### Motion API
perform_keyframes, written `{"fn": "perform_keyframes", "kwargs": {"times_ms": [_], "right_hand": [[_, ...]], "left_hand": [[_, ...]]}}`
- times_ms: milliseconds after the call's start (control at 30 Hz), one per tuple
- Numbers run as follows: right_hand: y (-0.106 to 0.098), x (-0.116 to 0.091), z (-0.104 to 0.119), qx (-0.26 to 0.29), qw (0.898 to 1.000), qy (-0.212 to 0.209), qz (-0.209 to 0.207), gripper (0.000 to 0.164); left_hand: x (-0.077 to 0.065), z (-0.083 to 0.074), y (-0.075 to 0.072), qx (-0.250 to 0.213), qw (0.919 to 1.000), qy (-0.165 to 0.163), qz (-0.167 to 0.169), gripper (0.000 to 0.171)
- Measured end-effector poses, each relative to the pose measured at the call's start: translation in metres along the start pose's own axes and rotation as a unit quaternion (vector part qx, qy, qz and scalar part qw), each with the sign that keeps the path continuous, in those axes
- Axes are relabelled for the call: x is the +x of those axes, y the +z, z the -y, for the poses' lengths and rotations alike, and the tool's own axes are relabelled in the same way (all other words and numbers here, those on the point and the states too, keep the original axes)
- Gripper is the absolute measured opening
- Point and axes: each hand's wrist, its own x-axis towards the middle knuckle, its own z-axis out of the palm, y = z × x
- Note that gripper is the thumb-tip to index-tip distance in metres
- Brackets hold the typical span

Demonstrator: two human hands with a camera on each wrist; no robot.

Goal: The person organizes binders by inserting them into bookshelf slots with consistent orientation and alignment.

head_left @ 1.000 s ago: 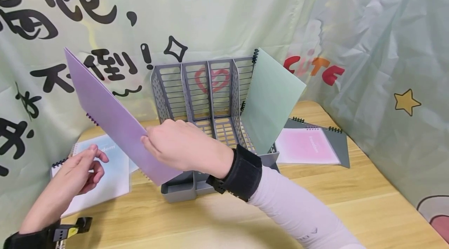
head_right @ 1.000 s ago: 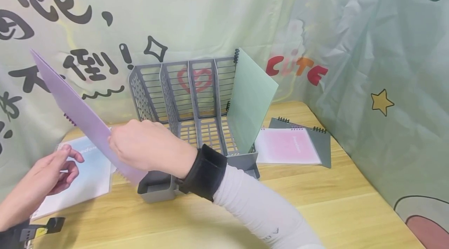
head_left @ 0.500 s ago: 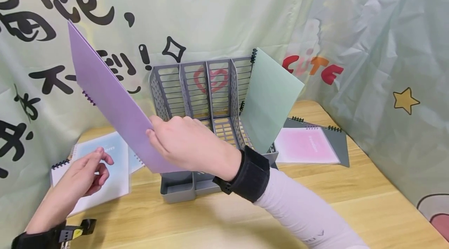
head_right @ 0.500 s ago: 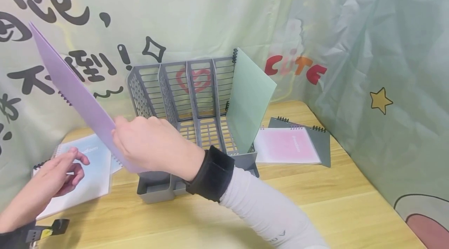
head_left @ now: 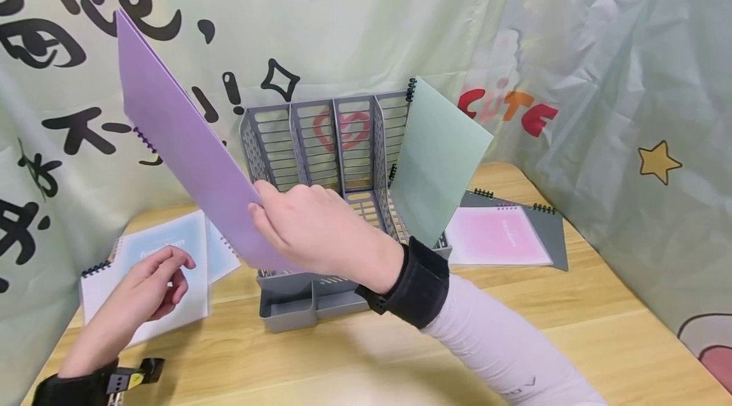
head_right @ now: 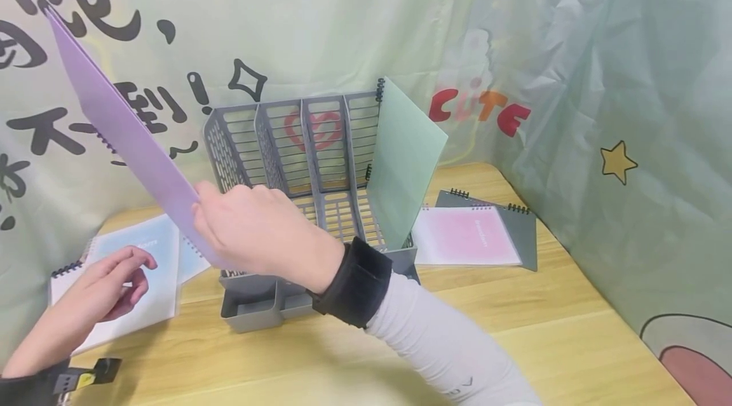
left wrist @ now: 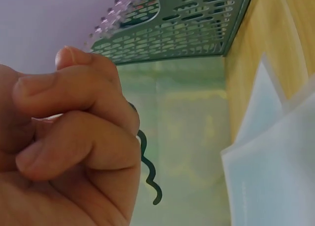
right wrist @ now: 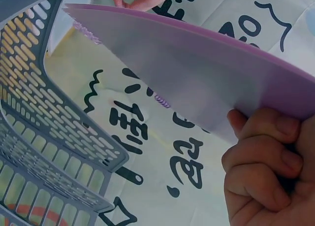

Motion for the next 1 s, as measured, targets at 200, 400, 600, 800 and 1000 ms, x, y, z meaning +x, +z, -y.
{"fn": "perform_keyframes", "kwargs": {"times_ms": [200, 400, 600, 800, 1000], "right_hand": [[-0.001, -0.003, -0.003, -0.006, 0.999, -0.007, -0.033, 0.021], [-0.005, -0.007, -0.006, -0.008, 0.998, -0.007, -0.057, 0.019], [-0.006, -0.010, -0.010, -0.014, 0.997, -0.011, -0.081, 0.020], [-0.009, -0.014, -0.014, -0.006, 0.997, -0.010, -0.080, 0.018], [-0.012, -0.017, -0.016, -0.012, 0.997, -0.009, -0.079, 0.018]], "left_hand": [[0.006, 0.001, 0.009, 0.004, 1.0000, -0.003, -0.002, 0.036], [0.012, -0.006, 0.019, 0.011, 0.9999, -0.006, 0.003, 0.043], [0.020, -0.015, 0.028, 0.031, 0.9993, 0.021, 0.003, 0.043], [0.026, -0.018, 0.036, 0.053, 0.9981, 0.030, 0.007, 0.046], [0.035, -0.021, 0.044, 0.066, 0.9971, 0.037, 0.010, 0.047]]}}
